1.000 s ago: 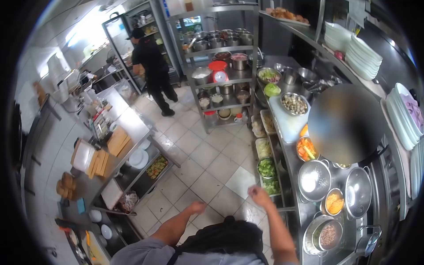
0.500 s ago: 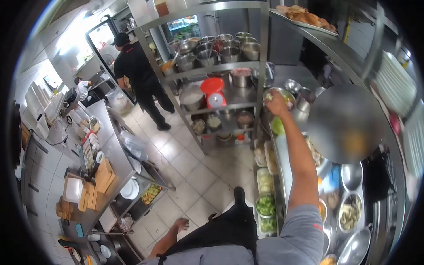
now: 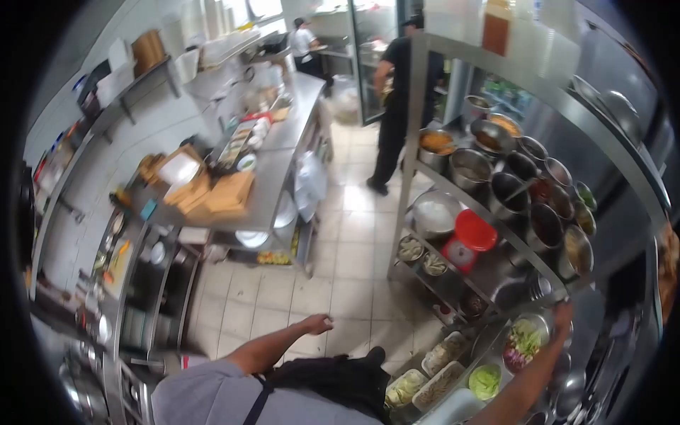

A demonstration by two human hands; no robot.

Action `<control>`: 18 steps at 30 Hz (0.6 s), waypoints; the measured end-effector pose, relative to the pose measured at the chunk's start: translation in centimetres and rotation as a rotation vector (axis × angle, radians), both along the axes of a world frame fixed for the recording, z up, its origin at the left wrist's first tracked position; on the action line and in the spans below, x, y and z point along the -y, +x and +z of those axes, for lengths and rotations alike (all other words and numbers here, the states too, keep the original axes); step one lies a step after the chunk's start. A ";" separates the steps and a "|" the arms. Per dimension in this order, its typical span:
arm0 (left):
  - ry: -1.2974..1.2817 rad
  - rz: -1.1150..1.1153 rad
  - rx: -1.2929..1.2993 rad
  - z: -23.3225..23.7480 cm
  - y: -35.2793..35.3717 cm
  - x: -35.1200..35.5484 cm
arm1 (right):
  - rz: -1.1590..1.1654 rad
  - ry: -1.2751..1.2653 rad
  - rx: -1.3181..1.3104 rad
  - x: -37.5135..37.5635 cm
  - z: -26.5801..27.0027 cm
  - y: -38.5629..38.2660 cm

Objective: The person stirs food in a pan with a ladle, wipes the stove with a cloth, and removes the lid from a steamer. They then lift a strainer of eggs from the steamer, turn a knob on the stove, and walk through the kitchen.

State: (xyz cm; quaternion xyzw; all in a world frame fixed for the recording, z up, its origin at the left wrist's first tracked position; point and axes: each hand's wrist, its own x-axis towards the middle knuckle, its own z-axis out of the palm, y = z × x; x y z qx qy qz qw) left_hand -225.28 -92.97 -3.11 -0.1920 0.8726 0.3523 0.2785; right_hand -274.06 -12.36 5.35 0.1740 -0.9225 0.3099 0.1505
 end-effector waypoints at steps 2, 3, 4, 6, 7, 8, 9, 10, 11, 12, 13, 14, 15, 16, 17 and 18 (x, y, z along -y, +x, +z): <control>0.124 -0.077 -0.086 4.2 -2.8 -2.7 | -0.237 -0.532 0.437 4.0 6.4 3.7; 0.135 -0.096 -0.128 6.0 -4.0 -3.7 | -0.322 -0.527 0.401 3.1 7.2 3.3; 0.158 -0.082 -0.132 6.9 -4.7 -4.3 | -0.407 -0.519 0.359 1.9 8.0 2.8; 0.181 -0.052 -0.139 7.4 -5.5 -4.3 | -0.397 -0.323 0.082 0.4 10.0 1.9; 0.166 -0.087 -0.137 6.9 -5.5 -3.8 | -0.384 -0.140 -0.196 0.0 11.3 1.2; 0.152 -0.117 -0.133 6.8 -5.1 -3.3 | -0.377 -0.153 -0.262 0.6 13.5 2.6; 0.176 -0.131 -0.126 7.6 -4.5 -2.3 | -0.368 -0.166 -0.325 2.4 15.7 4.3; 0.172 -0.132 -0.153 8.1 -4.1 -0.9 | -0.538 -0.021 -0.423 1.1 15.2 5.5; 0.167 -0.033 -0.213 10.3 -3.8 0.3 | -0.698 0.123 -0.529 -0.2 14.9 5.8; 0.162 0.134 -0.300 15.3 -3.4 1.3 | -0.798 -0.152 -0.648 1.6 15.9 7.3; 0.251 0.290 -0.495 17.2 -2.4 3.7 | -0.714 -0.751 -0.698 8.5 19.3 9.6; 0.039 0.252 -0.778 20.8 -1.5 5.9 | -0.549 -1.164 -0.772 15.2 22.8 11.5; -0.123 0.274 -1.001 27.4 -0.7 7.2 | -0.420 -1.369 -0.860 22.7 26.9 14.0; -0.292 0.404 -0.952 36.7 0.7 6.6 | 0.021 -1.415 -0.685 24.8 29.2 14.4; -0.452 0.466 -1.007 42.0 2.5 7.7 | 0.444 -1.428 -0.497 26.9 31.7 15.1; -0.561 0.583 -1.207 48.1 4.3 5.6 | 0.602 -1.372 -0.531 33.1 36.1 17.3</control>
